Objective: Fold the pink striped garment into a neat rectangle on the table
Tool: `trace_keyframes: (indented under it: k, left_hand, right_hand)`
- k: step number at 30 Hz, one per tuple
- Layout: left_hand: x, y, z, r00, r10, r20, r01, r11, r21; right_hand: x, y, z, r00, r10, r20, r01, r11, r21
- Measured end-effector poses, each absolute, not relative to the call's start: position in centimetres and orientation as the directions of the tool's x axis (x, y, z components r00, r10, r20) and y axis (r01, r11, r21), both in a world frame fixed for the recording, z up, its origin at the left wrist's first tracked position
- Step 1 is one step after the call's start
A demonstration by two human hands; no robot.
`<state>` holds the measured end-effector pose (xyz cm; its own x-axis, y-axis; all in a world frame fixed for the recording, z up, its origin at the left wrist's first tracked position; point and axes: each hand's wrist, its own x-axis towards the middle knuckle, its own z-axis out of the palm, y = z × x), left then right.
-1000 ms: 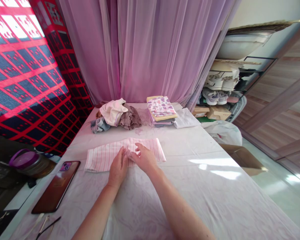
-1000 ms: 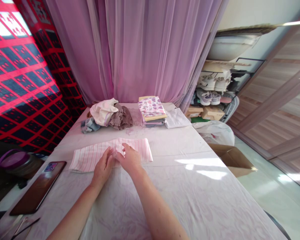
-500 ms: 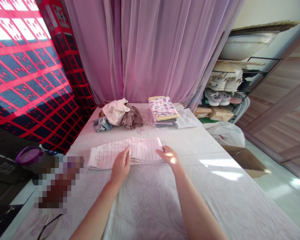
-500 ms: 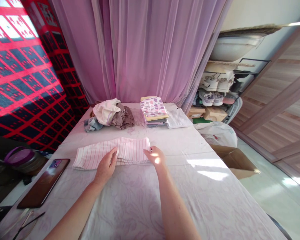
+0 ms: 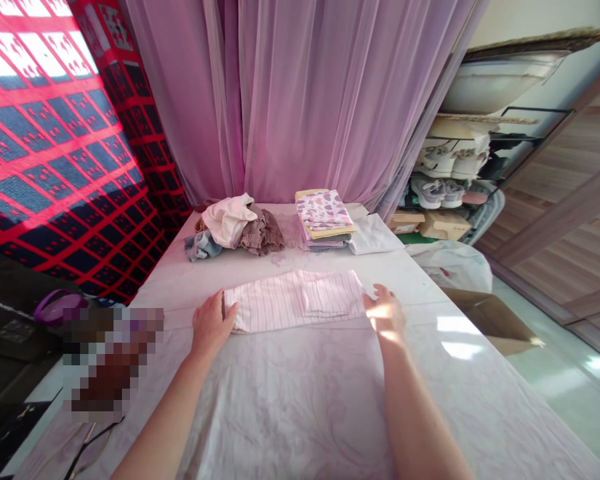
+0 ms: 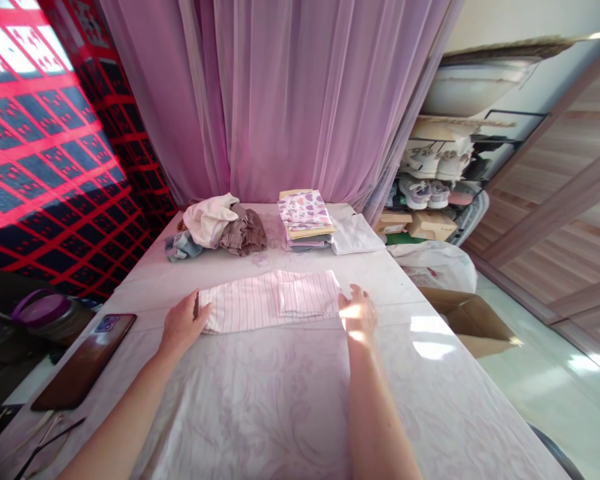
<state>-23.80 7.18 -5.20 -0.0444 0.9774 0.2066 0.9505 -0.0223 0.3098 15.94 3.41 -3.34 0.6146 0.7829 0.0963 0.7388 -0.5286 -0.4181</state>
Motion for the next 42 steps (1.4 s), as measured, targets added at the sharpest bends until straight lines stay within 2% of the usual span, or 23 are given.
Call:
trace_keyframes:
  k: [2, 4, 6, 8, 11, 16, 18, 23, 28, 33, 36, 39, 42]
  left_hand:
    - [-23.6, 7.4, -5.2, -0.040, 0.976, 0.213, 0.947, -0.031, 0.321]
    - [-23.4, 7.4, -4.9, -0.038, 0.964, 0.261, 0.949, -0.047, 0.312]
    - [-22.7, 7.1, -4.3, -0.021, 0.946, 0.322, 0.952, -0.079, 0.296]
    - [-21.5, 6.5, -3.9, 0.031, 0.929, 0.368, 0.943, -0.149, 0.296]
    - [-19.2, 5.4, -4.1, 0.148, 0.905, 0.400, 0.903, -0.288, 0.318]
    - [-17.3, 4.2, -5.6, 0.235, 0.870, 0.434, 0.852, -0.399, 0.339]
    - [-17.3, 4.0, -5.9, 0.241, 0.862, 0.446, 0.845, -0.413, 0.340]
    - [-17.5, 3.9, -6.0, 0.242, 0.860, 0.450, 0.834, -0.421, 0.357]
    - [-17.5, 3.9, -6.0, 0.248, 0.856, 0.453, 0.825, -0.431, 0.365]
    - [-17.7, 3.9, -6.1, 0.251, 0.854, 0.456, 0.817, -0.439, 0.373]
    - [-17.6, 3.7, -5.7, 0.246, 0.856, 0.454, 0.813, -0.437, 0.385]
    - [-16.7, 3.5, -4.6, 0.243, 0.879, 0.410, 0.776, -0.430, 0.461]
    - [-14.8, 3.8, -3.2, 0.226, 0.941, 0.252, 0.666, -0.338, 0.665]
  right_hand:
    - [14.1, 2.8, -3.8, 0.540, 0.783, 0.309, 0.814, -0.391, -0.431]
    - [11.7, 2.5, -4.1, 0.328, 0.844, 0.425, 0.891, -0.128, -0.434]
    - [9.4, 2.5, -4.2, 0.041, 0.897, 0.440, 0.896, 0.161, -0.413]
    - [7.8, 2.6, -4.3, -0.094, 0.916, 0.391, 0.884, 0.257, -0.391]
    - [7.1, 2.8, -4.5, -0.097, 0.938, 0.333, 0.900, 0.226, -0.374]
    - [7.3, 2.9, -4.4, 0.040, 0.912, 0.407, 0.856, 0.179, -0.486]
    - [6.9, 2.8, -4.3, 0.034, 0.910, 0.414, 0.848, 0.192, -0.494]
    - [5.9, 2.6, -4.5, -0.095, 0.948, 0.305, 0.896, 0.214, -0.388]
    - [6.3, 2.3, -4.1, -0.165, 0.950, 0.265, 0.895, 0.257, -0.363]
    - [6.5, 2.5, -4.1, -0.173, 0.947, 0.270, 0.900, 0.264, -0.346]
    - [6.6, 2.6, -4.5, -0.117, 0.939, 0.323, 0.881, 0.248, -0.402]
    - [7.0, 2.6, -5.0, -0.016, 0.906, 0.423, 0.815, 0.256, -0.520]
    - [7.3, 2.5, -5.2, 0.067, 0.884, 0.462, 0.741, 0.265, -0.616]
